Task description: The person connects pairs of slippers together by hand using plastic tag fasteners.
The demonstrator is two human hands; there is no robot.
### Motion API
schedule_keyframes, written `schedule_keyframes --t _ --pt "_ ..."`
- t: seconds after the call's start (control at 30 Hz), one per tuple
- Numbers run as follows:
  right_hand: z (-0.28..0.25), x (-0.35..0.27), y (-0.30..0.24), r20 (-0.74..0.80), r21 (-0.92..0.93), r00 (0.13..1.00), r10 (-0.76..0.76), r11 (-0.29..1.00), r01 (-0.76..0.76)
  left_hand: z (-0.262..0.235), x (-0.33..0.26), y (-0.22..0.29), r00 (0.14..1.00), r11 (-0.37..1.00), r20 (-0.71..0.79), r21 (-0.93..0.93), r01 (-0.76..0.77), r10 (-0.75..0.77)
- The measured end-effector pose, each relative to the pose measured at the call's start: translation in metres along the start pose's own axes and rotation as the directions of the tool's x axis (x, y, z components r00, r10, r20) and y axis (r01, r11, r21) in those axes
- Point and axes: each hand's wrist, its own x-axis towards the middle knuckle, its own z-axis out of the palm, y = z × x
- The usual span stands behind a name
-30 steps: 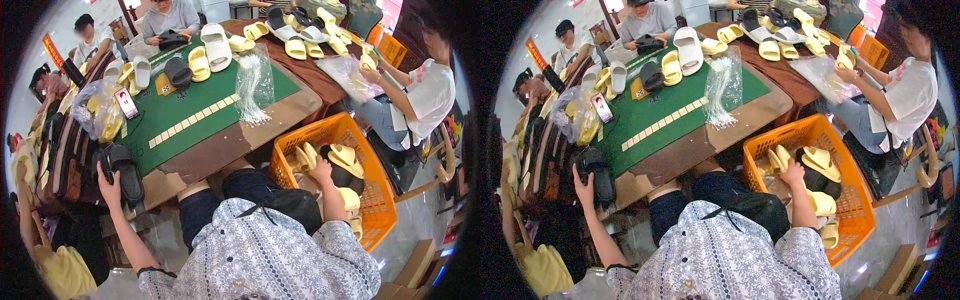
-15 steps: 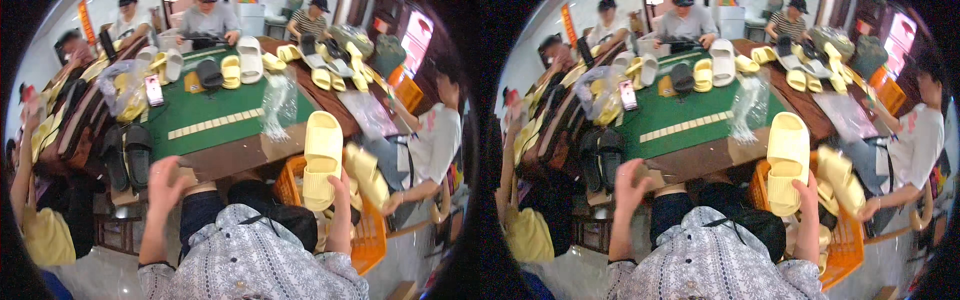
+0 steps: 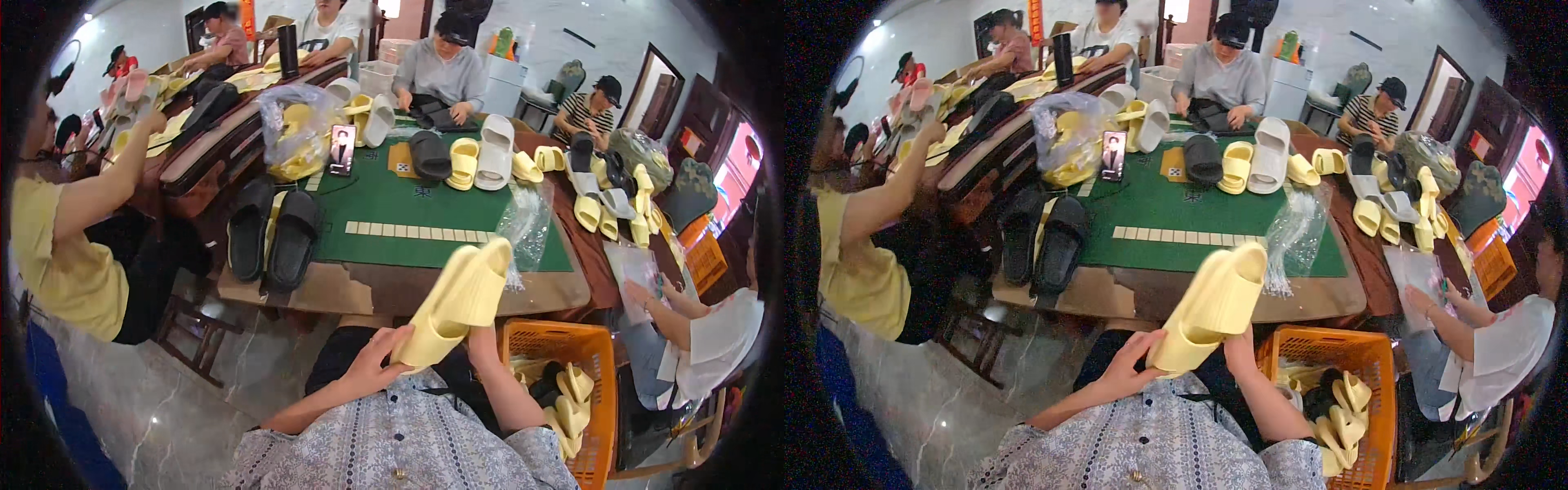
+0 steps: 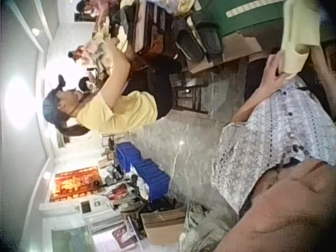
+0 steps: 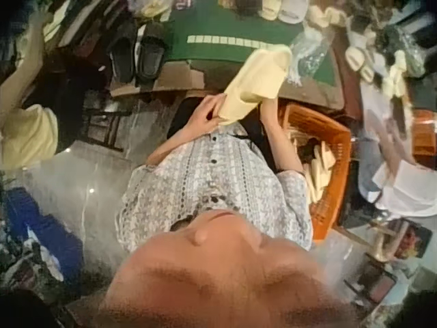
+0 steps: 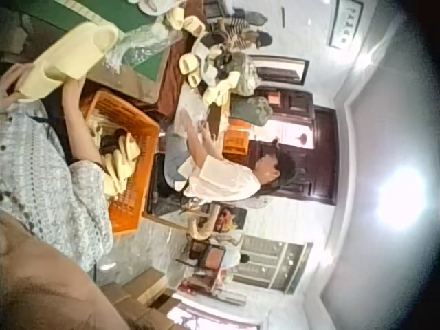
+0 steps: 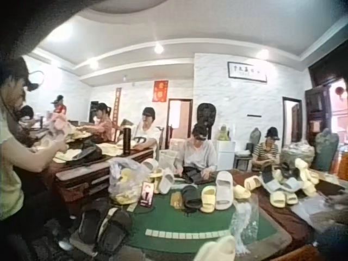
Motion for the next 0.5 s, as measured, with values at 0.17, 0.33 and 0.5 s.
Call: schedule_keyframes --t 0.17,0.33,0.5 --pt "-0.015 0.004 0.005 0.086 -0.401 0.963 -0.256 0.876 0.269 0.002 -0.018 -0.006 0.995 0.995 -0.031 -0.031 0.099 -0.099" --pt "-0.001 -0.004 -0.017 -0.06 -0.212 0.93 -0.364 0.915 0.344 -0.006 -0.011 0.01 0.98 0.988 -0.151 -0.097 0.117 -0.131" --pt "0.001 -0.001 -0.021 -0.063 -0.209 0.899 -0.434 0.886 0.414 -0.016 -0.007 0.025 0.975 0.997 -0.22 0.079 -0.006 0.023"
